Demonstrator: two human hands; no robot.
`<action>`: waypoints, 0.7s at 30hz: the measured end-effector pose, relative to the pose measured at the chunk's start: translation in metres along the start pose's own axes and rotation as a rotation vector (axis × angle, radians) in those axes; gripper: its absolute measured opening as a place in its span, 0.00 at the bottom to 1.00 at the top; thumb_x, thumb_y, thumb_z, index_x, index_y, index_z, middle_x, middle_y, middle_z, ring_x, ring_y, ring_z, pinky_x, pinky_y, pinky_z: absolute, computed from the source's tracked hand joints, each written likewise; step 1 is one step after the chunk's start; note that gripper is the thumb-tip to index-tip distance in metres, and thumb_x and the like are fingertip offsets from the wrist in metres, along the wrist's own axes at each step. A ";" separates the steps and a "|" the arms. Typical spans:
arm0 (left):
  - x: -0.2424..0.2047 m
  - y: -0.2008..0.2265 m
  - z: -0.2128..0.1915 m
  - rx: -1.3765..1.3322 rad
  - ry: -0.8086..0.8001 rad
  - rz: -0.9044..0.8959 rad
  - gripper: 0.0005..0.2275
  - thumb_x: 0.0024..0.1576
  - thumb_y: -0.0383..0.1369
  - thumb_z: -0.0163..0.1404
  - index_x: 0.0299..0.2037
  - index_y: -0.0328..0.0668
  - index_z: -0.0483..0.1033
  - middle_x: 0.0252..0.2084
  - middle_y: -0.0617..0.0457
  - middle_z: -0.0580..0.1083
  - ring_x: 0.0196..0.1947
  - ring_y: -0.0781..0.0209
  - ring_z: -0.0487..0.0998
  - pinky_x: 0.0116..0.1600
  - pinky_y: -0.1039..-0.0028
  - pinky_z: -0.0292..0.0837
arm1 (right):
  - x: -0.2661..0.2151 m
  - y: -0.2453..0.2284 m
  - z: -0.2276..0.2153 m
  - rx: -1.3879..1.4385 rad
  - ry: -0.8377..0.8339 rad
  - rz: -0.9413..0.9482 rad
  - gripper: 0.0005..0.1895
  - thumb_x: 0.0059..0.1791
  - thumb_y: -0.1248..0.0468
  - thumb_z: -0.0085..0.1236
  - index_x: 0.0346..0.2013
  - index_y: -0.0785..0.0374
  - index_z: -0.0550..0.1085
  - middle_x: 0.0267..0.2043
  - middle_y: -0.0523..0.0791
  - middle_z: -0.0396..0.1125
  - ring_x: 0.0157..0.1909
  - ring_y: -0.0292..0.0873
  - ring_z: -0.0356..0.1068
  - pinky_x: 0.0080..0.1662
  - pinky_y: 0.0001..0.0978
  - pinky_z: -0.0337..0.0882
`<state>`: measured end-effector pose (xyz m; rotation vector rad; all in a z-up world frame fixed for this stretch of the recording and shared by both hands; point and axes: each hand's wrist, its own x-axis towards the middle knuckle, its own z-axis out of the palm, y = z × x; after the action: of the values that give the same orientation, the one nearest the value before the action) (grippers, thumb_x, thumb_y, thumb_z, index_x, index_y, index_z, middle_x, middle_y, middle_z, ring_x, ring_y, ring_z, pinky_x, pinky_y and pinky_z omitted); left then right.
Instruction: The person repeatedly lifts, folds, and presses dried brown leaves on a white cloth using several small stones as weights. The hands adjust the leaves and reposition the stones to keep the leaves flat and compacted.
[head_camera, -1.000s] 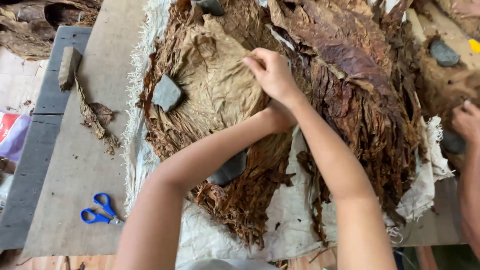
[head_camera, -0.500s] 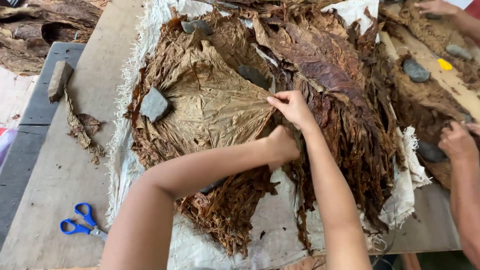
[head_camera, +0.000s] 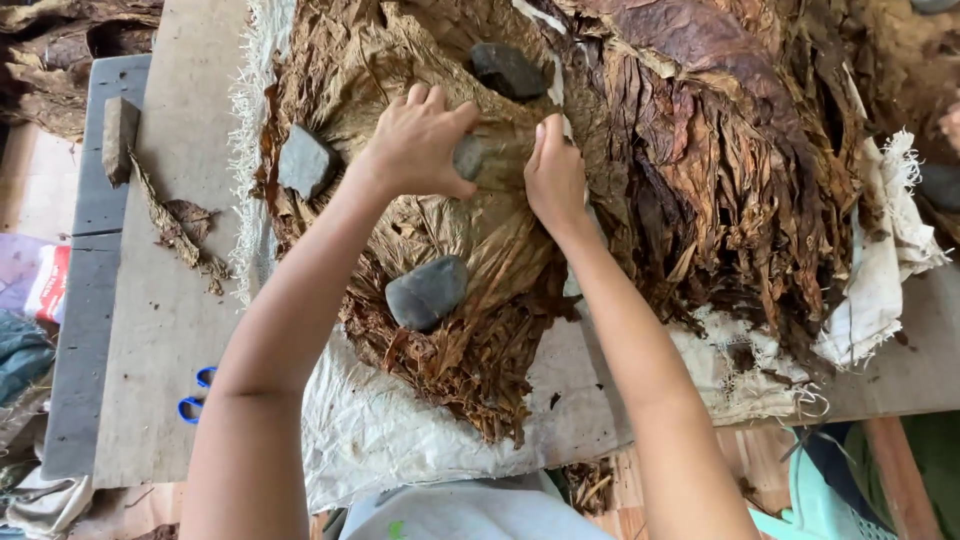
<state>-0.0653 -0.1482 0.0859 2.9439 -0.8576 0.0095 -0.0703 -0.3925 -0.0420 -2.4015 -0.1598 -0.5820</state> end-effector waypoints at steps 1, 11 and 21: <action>0.000 0.000 0.007 0.001 0.001 0.002 0.41 0.42 0.65 0.69 0.63 0.51 0.80 0.57 0.39 0.77 0.63 0.35 0.76 0.59 0.47 0.80 | -0.004 0.003 -0.002 -0.001 0.003 0.000 0.17 0.72 0.56 0.29 0.53 0.60 0.68 0.22 0.53 0.71 0.22 0.57 0.77 0.30 0.44 0.75; -0.006 -0.014 0.056 -0.052 -0.005 0.010 0.45 0.46 0.70 0.69 0.65 0.45 0.80 0.60 0.37 0.71 0.67 0.33 0.71 0.64 0.46 0.78 | -0.030 0.019 -0.015 -0.214 -0.053 -0.239 0.18 0.67 0.43 0.59 0.51 0.52 0.73 0.22 0.50 0.75 0.27 0.59 0.81 0.30 0.48 0.77; -0.015 0.055 0.021 -0.340 -0.139 0.436 0.40 0.49 0.60 0.75 0.71 0.54 0.81 0.65 0.44 0.78 0.70 0.44 0.74 0.70 0.47 0.74 | -0.032 -0.004 -0.031 -0.010 0.002 -0.114 0.09 0.69 0.55 0.59 0.50 0.55 0.79 0.25 0.58 0.76 0.32 0.63 0.81 0.33 0.51 0.76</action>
<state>-0.1079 -0.1884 0.0686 2.4182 -1.3525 -0.2874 -0.1114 -0.4076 -0.0327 -2.4129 -0.2945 -0.6386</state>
